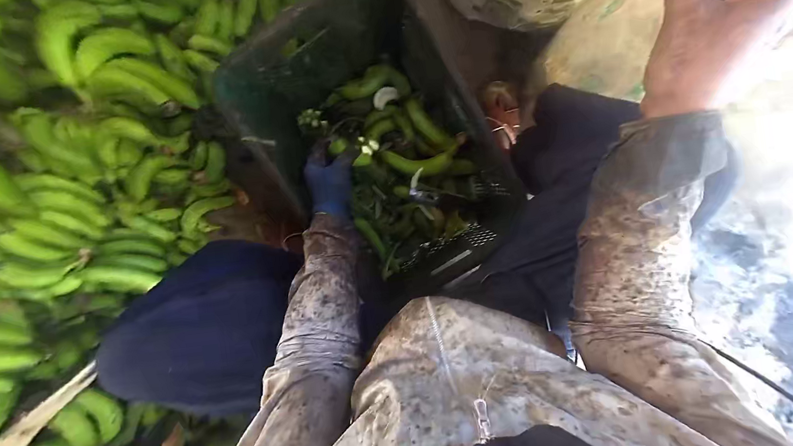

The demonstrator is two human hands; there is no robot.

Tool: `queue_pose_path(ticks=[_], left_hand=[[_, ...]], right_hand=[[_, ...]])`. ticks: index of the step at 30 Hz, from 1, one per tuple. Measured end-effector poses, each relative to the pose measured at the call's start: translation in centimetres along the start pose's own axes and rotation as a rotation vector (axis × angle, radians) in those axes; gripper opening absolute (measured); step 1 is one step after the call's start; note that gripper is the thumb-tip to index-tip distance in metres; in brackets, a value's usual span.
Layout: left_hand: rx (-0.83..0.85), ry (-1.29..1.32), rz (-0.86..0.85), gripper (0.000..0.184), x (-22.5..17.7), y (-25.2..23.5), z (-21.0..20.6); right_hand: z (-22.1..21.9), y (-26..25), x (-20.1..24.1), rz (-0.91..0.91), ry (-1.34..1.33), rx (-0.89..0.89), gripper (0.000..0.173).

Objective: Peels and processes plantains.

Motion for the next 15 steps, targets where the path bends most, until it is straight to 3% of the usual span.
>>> queue_pose_path(ticks=[3,7,9,12,15], left_hand=[[0.043,0.220,-0.105,0.051,-2.5,2.4,1.8],[0.081,0.445,-0.184,0.044,-4.6,7.4,5.4],[0.100,0.324,-0.287,0.046,-5.1,8.9,6.8],[0.115,0.052,-0.414,0.056,-5.3,10.6,8.7],[0.133,0.210,-0.422,0.068,-5.5,11.2,10.5]], right_hand=[[-5.6,5.0,1.6,0.066,-0.212,0.290,0.052],[-11.7,18.4,3.9,-0.002,-0.239,0.948,0.049],[-12.7,23.2,4.4,0.033,-0.162,1.086,0.049],[-13.6,27.9,2.8,-0.147,-0.131,1.203,0.055],[-14.6,30.5,2.3,-0.105,-0.057,1.306,0.060]])
Point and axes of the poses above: each hand's wrist, its own y-axis away from the middle knuckle, its own z-axis out of the back of the hand, x = y × z, the point moved 6 cm from there along -y, towards the middle knuckle, and after that the axes turned 2 degrees about y, right-handed, at the moved point
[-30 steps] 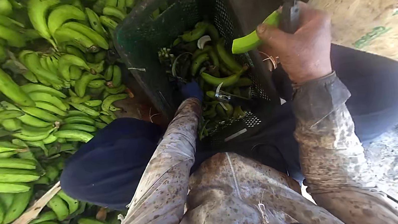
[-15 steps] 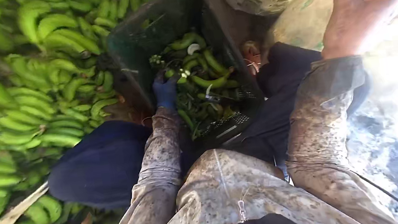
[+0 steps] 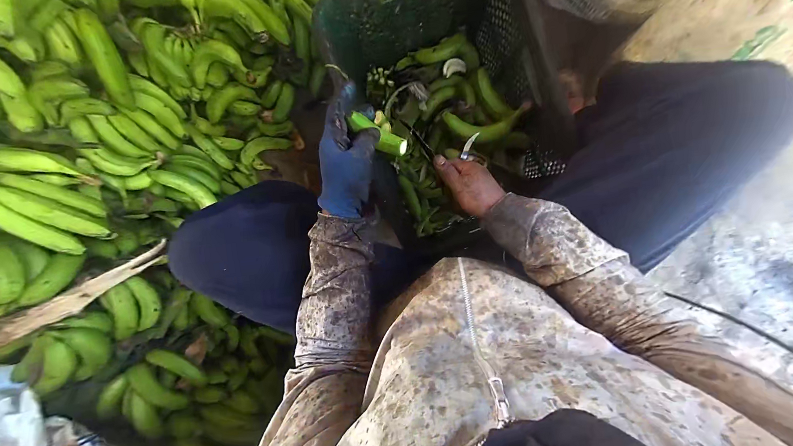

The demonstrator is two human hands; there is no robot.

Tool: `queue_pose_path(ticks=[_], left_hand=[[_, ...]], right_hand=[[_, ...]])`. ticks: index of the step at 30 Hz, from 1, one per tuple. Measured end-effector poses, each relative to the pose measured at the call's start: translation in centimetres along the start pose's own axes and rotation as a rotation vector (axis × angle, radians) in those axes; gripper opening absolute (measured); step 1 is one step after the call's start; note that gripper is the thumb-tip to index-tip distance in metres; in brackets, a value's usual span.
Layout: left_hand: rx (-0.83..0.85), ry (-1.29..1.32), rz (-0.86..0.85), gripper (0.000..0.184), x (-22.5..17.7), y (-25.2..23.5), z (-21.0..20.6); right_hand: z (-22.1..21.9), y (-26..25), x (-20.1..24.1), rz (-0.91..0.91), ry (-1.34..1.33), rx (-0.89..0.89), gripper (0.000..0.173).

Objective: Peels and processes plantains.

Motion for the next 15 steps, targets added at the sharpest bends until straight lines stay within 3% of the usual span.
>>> queue_pose_path(ticks=[2,4,6,10,12,15], left_hand=[[-0.054,0.203,0.111,0.068,1.1,0.4,0.7],[-0.170,0.274,0.270,0.052,2.6,0.9,1.1],[-0.268,0.106,0.373,0.055,4.1,1.4,1.7],[-0.094,-0.427,0.538,0.082,4.8,2.3,2.8],[-0.055,-0.351,0.554,0.076,3.3,4.0,3.4],[-0.064,-0.012,0.385,0.060,-0.5,4.5,4.7]], right_hand=[[-1.6,0.2,0.5,0.025,0.042,0.035,0.059],[-3.1,-0.3,0.7,0.049,0.063,0.043,0.056],[-4.7,-1.4,0.0,0.065,0.097,0.097,0.057],[-6.6,-3.2,-1.3,0.081,0.236,0.267,0.063],[-6.9,-3.8,-1.5,0.091,0.260,0.268,0.063],[-6.4,-4.8,-1.6,0.110,0.235,0.236,0.063]])
Point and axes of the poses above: each hand's wrist, its own y-axis away from the middle knuckle, its own z-axis out of the back of the hand, x = y × z, the point moved 6 cm from there along -y, towards the middle knuckle, and after that the axes turned 2 degrees about y, right-handed, at the moved point
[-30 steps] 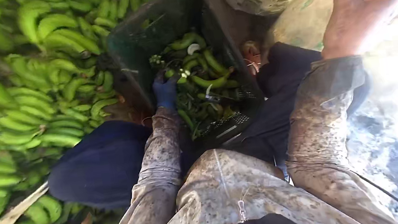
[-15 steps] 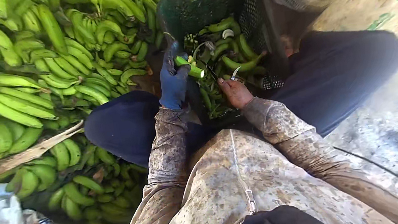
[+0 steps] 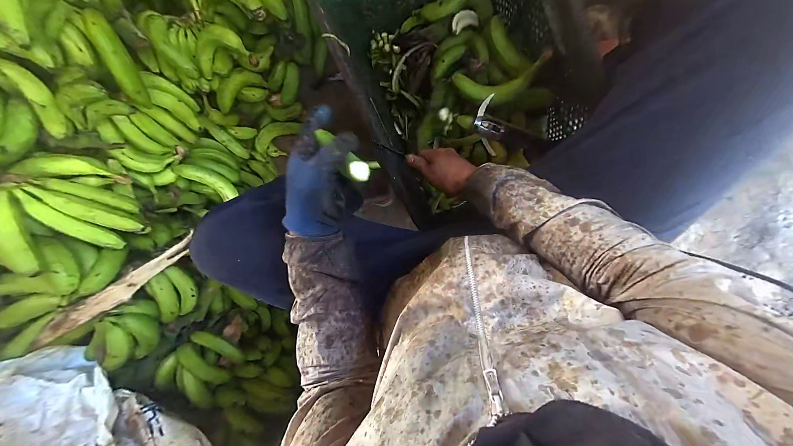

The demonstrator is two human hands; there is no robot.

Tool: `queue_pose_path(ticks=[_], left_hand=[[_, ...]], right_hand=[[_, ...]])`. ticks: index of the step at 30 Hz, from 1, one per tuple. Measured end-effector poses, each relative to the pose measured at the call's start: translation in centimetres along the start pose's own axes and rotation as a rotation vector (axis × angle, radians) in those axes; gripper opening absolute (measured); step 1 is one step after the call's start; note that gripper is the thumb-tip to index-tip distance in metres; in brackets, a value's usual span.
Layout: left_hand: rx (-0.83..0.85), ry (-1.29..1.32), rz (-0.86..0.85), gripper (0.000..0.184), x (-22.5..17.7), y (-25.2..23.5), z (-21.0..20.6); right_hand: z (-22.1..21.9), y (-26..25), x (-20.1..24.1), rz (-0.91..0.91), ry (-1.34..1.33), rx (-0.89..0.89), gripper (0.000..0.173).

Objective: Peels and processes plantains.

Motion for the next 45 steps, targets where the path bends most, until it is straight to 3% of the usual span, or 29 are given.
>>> queue_pose_path(ticks=[3,6,8,10,13,17,22,24,26,27,30,34,36,38,41,45], left_hand=[[-0.004,0.351,-0.202,0.043,-2.4,-0.2,0.6],[-0.014,0.688,-0.265,0.031,-1.8,-1.8,0.0],[-0.068,0.757,-0.309,0.029,-1.5,-3.0,-0.8],[-0.118,0.771,-0.283,0.026,-1.2,-3.2,-1.8],[-0.147,0.730,-0.236,0.046,-1.8,-3.2,-3.4],[-0.169,0.664,-0.160,0.059,-1.7,-3.0,-4.7],[0.198,0.880,0.056,0.066,1.3,-3.2,-8.7],[0.256,0.818,0.026,0.071,2.0,-3.3,-8.9],[0.204,0.639,-0.003,0.055,2.3,-3.0,-8.7],[0.135,0.487,0.030,0.042,2.5,-2.4,-8.6],[0.054,0.112,0.218,0.041,3.0,-1.4,-8.9],[0.383,0.004,0.288,0.027,2.1,-1.3,-9.4],[0.554,-0.082,0.256,0.025,1.1,0.1,-9.7],[0.599,-0.272,0.116,0.043,0.1,0.9,-9.7],[0.553,-0.580,-0.113,0.092,-0.6,0.4,-10.0],[0.612,-0.682,-0.369,0.105,-4.5,0.9,-14.0]], right_hand=[[0.7,1.5,0.9,0.000,-0.138,-0.077,0.060],[1.4,5.3,4.5,0.224,-0.161,-0.193,0.048],[1.9,7.7,6.6,0.411,-0.118,-0.272,0.042],[1.4,8.9,6.9,0.455,-0.101,-0.287,0.041],[1.2,8.4,5.9,0.405,-0.063,-0.289,0.043],[1.3,6.9,4.8,0.361,0.004,-0.251,0.045],[2.1,4.8,3.7,0.269,0.098,-0.232,0.048],[2.7,4.8,3.4,0.203,0.164,-0.248,0.051],[3.6,5.2,3.2,0.122,0.247,-0.289,0.051],[3.9,5.5,3.1,0.084,0.287,-0.305,0.051],[5.2,5.5,2.9,0.019,0.412,-0.325,0.052],[8.7,4.2,1.7,0.056,0.536,-0.437,0.051],[12.5,4.3,-0.1,-0.174,0.337,-0.502,0.055],[15.9,4.9,-1.4,-0.232,0.091,-0.560,0.056],[13.9,7.1,1.5,0.009,-0.233,-0.454,0.045],[11.7,9.4,4.0,0.230,-0.728,-0.299,0.041]])
Point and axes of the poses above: each hand's wrist, its own y-axis away from the middle knuckle, its own z-axis out of the back of the hand, x = y × z, the point moved 6 cm from there along -y, towards the middle knuckle, and after that the axes turned 2 degrees about y, right-handed, at the moved point
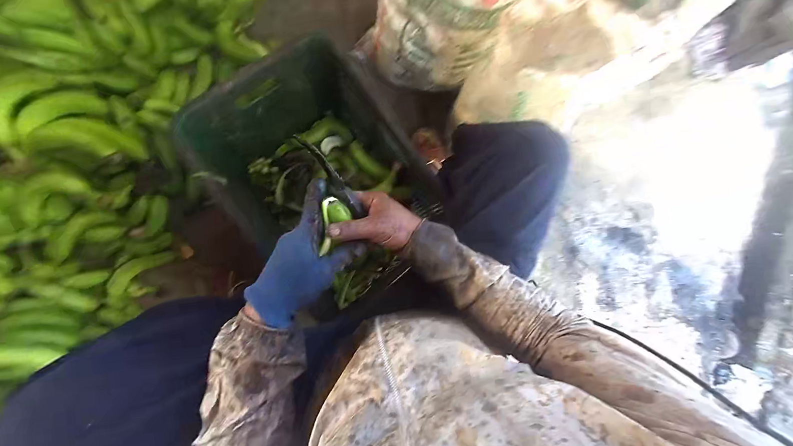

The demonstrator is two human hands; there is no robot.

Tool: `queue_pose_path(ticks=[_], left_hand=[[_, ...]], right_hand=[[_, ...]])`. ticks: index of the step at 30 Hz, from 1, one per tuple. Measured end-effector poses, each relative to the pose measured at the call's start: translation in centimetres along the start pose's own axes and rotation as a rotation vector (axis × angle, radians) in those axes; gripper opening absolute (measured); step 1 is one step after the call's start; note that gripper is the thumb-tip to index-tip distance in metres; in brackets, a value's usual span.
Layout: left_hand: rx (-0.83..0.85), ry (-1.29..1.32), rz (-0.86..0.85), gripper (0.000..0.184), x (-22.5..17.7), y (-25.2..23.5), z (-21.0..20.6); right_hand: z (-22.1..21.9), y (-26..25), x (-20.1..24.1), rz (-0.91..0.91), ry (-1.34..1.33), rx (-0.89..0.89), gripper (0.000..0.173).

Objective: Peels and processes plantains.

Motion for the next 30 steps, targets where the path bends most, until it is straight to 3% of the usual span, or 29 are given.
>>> queue_pose_path(ticks=[4,7,9,10,12,14,16,18,22,26,30], left_hand=[[0.001,-0.006,-0.161,0.100,-3.6,-1.3,0.9],[0.099,-0.029,-0.232,0.101,-5.5,-1.2,3.5],[0.079,-0.113,-0.228,0.089,-5.2,-0.6,7.1],[0.047,-0.168,-0.203,0.083,-4.3,-0.1,9.1],[-0.018,-0.256,-0.104,0.071,-1.8,0.7,13.3],[-0.099,-0.257,0.004,0.064,1.1,1.2,16.4],[-0.205,-0.214,0.066,0.061,3.6,1.5,18.3],[-0.269,-0.174,0.106,0.063,5.0,1.6,19.2],[-0.270,-0.218,0.158,0.067,5.3,2.2,19.7],[-0.218,-0.285,0.237,0.071,6.4,2.4,20.2],[-0.231,-0.410,0.209,0.083,8.8,2.6,20.6]], right_hand=[[2.4,1.5,4.5,0.187,0.031,-0.120,0.035],[6.4,4.2,11.0,0.476,0.347,-0.350,0.034],[10.9,6.7,15.8,0.583,0.644,-0.597,0.039],[13.7,7.7,17.7,0.564,0.810,-0.740,0.047],[18.9,8.2,19.8,0.274,1.101,-0.949,0.071],[20.6,7.3,20.1,0.072,1.228,-0.996,0.080],[17.6,3.7,18.5,0.117,1.227,-0.891,0.064],[13.2,-2.2,14.2,0.135,1.166,-0.671,0.044],[7.1,-16.1,1.8,-0.229,1.280,-0.207,0.032],[6.5,-24.5,-7.3,-0.564,1.443,-0.020,0.042],[7.3,-29.5,-11.4,-0.626,1.566,0.024,0.051]])
Point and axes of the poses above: each hand's wrist, its own y-axis away from the middle knuckle, its own z-axis out of the back of the hand, x = y × z, the point moved 6 cm from there along -y, towards the middle knuckle, and after that the axes turned 2 degrees about y, right-handed, at the moved point
